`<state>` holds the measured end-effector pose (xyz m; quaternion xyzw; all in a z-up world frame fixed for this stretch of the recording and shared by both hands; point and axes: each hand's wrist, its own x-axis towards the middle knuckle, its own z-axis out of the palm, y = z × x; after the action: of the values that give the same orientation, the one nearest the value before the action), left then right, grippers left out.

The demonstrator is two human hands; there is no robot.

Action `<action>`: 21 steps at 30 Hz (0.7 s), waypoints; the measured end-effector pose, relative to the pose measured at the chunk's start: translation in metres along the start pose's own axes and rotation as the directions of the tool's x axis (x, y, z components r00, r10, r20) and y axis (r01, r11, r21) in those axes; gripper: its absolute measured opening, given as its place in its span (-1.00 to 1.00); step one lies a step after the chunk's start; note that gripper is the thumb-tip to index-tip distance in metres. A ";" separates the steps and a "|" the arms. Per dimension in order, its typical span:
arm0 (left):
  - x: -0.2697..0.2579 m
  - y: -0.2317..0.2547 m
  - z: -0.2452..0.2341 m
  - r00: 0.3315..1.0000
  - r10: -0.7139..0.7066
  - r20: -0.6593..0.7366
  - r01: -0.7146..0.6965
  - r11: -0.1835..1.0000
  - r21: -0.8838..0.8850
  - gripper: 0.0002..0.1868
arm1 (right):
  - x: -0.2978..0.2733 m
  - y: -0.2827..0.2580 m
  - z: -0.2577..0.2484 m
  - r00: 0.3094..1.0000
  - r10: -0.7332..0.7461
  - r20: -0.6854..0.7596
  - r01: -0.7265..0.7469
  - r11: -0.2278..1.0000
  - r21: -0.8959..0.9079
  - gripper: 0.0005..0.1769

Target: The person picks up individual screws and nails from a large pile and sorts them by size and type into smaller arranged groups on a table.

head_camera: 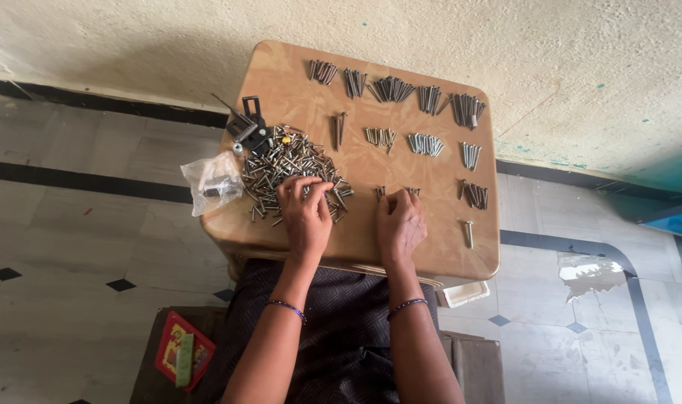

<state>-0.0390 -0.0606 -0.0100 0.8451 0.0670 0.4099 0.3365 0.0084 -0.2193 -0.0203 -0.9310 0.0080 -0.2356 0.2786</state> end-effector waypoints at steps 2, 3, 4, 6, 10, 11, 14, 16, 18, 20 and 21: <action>0.000 -0.001 0.000 1.000 -0.006 0.009 0.006 1.000 0.005 -0.70 | 0.000 -0.003 -0.004 1.000 0.003 0.004 -0.003 1.000 0.007 -0.88; -0.001 -0.002 0.000 1.000 -0.011 0.020 0.011 1.000 0.010 -0.70 | -0.001 -0.004 -0.005 1.000 0.009 0.007 -0.009 1.000 0.014 -0.88; -0.002 -0.002 -0.001 1.000 -0.012 0.018 0.012 1.000 0.013 -0.70 | -0.002 -0.005 -0.007 1.000 0.007 0.009 -0.007 1.000 0.017 -0.88; -0.002 -0.002 0.000 1.000 -0.013 0.015 0.013 1.000 0.015 -0.71 | -0.002 -0.007 -0.010 0.997 0.070 0.021 -0.071 0.996 0.048 -0.90; -0.003 -0.003 0.005 1.000 -0.008 0.008 0.007 0.999 0.033 -0.71 | -0.006 -0.005 -0.010 0.998 -0.008 -0.062 0.015 0.991 0.130 -0.94; -0.002 -0.002 0.006 0.997 0.054 0.063 -0.057 0.997 0.044 -0.73 | -0.006 -0.004 -0.009 0.998 0.005 -0.070 0.006 0.989 0.150 -0.95; -0.004 0.008 0.015 0.963 0.177 0.204 -0.197 0.977 0.078 -0.63 | -0.006 0.001 -0.007 0.996 -0.001 -0.087 0.018 0.982 0.190 -0.95; -0.003 0.012 0.019 0.928 0.237 0.289 -0.275 0.956 0.098 -0.53 | -0.004 0.002 -0.005 0.995 -0.018 -0.100 0.039 0.977 0.212 -0.95; -0.005 0.012 0.022 0.857 0.167 0.487 -0.349 0.884 0.311 -0.47 | -0.004 0.004 -0.006 0.995 -0.012 -0.097 0.033 0.976 0.214 -0.94; -0.003 0.005 0.026 0.863 0.148 0.484 -0.328 0.892 0.311 -0.48 | -0.006 0.004 -0.008 0.998 0.010 -0.064 0.005 0.973 0.229 -0.93; -0.001 0.001 0.028 0.869 0.128 0.478 -0.303 0.901 0.309 -0.48 | -0.007 0.003 -0.010 0.999 0.028 -0.032 -0.020 0.971 0.240 -0.91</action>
<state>-0.0191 -0.0761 -0.0226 0.9667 -0.0314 0.2203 0.1265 -0.0015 -0.2260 -0.0174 -0.8861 -0.0044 -0.2478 0.3917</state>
